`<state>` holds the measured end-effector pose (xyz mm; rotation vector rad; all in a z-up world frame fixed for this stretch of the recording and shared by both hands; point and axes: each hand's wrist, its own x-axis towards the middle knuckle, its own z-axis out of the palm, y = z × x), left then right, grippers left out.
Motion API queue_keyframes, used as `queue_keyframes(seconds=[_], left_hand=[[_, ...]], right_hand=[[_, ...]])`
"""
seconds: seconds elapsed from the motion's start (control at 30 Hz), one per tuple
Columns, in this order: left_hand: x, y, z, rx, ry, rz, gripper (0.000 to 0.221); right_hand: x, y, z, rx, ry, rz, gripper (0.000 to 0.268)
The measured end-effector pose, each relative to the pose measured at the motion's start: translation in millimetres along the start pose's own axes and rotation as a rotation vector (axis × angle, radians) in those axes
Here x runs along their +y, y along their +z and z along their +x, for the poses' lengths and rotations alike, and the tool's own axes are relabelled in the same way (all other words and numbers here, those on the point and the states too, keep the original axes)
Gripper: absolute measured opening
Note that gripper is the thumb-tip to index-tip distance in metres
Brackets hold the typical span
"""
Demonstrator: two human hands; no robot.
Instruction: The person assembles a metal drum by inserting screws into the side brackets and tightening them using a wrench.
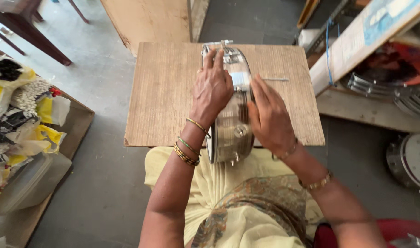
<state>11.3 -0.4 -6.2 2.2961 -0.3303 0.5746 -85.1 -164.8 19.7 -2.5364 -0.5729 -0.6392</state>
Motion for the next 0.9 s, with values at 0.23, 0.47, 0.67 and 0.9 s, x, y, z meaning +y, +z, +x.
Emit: queue_keyframes(seconds=[0.23, 0.47, 0.67, 0.9], left_hand=[[8.8, 1.8, 3.0, 0.015, 0.01, 0.018, 0.05], [8.5, 7.7, 4.6, 0.022, 0.051, -0.01, 0.051], [11.0, 14.3, 5.1, 0.017, 0.028, 0.002, 0.052], [10.9, 20.3, 3.6, 0.028, 0.023, -0.02, 0.052]], right_hand=[[-12.6, 11.3, 2.0, 0.015, -0.076, -0.131, 0.052], [0.4, 9.0, -3.7, 0.075, -0.07, -0.061, 0.057], [1.4, 20.6, -5.6, 0.068, -0.054, -0.1, 0.054], [11.4, 10.7, -3.5, 0.104, -0.048, 0.004, 0.05]])
